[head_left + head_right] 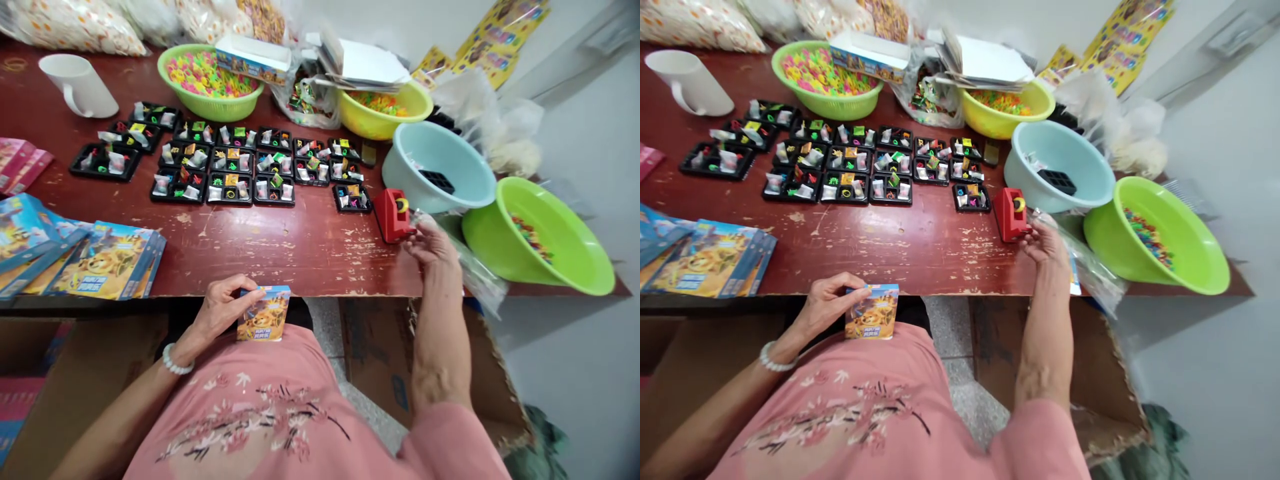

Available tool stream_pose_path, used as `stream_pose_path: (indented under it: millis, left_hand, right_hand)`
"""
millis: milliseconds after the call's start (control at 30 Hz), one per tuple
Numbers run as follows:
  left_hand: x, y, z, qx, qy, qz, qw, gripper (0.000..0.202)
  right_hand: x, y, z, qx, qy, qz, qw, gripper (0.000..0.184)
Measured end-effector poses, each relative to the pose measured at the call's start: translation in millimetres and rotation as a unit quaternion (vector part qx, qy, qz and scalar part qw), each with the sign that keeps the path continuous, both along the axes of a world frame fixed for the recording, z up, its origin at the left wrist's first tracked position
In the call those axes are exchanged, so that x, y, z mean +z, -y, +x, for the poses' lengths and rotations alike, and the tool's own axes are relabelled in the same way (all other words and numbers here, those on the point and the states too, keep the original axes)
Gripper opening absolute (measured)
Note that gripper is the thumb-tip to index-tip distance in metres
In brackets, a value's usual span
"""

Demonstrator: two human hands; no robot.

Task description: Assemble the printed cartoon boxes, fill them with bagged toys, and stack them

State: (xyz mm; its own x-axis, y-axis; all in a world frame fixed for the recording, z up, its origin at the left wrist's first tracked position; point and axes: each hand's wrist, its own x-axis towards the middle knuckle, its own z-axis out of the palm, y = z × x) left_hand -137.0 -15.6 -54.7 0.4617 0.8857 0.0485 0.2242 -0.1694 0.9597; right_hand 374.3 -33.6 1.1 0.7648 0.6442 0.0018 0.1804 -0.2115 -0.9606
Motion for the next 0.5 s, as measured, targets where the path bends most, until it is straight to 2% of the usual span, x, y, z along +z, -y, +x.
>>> stream_pose_path:
  millis: [100,200,300,367,433,500]
  left_hand:
    - [0.1,-0.4,0.8,0.003,0.01,0.002,1.0,0.017]
    - [0.6,0.2,1.5,0.021,0.016,0.008,1.0,0.018]
    - [6.1,0.9,-0.8,0.027,-0.005,0.021,0.999,0.02]
    - [13.0,0.7,-3.7,0.016,-0.026,0.043,0.999,0.021]
    - [20.2,0.3,-6.9,-0.004,-0.045,0.073,0.996,0.017]
    - [26.2,0.6,-9.9,-0.028,-0.059,0.109,0.992,0.012]
  right_hand:
    - [-9.4,10.1,-9.2,-0.041,0.016,-0.019,0.999,0.023]
    - [-23.5,23.0,-25.9,-0.11,0.089,-0.02,0.99,0.023]
    - [-32.1,32.7,-60.9,-0.162,0.159,-0.012,0.974,0.017]
    - [-32.0,37.4,-104.1,-0.109,0.147,0.003,0.983,0.014]
    - [-26.8,42.7,-162.7,0.04,0.043,0.016,0.998,0.023]
    - [-18.4,48.7,-226.4,0.2,-0.098,-0.003,0.975,0.03]
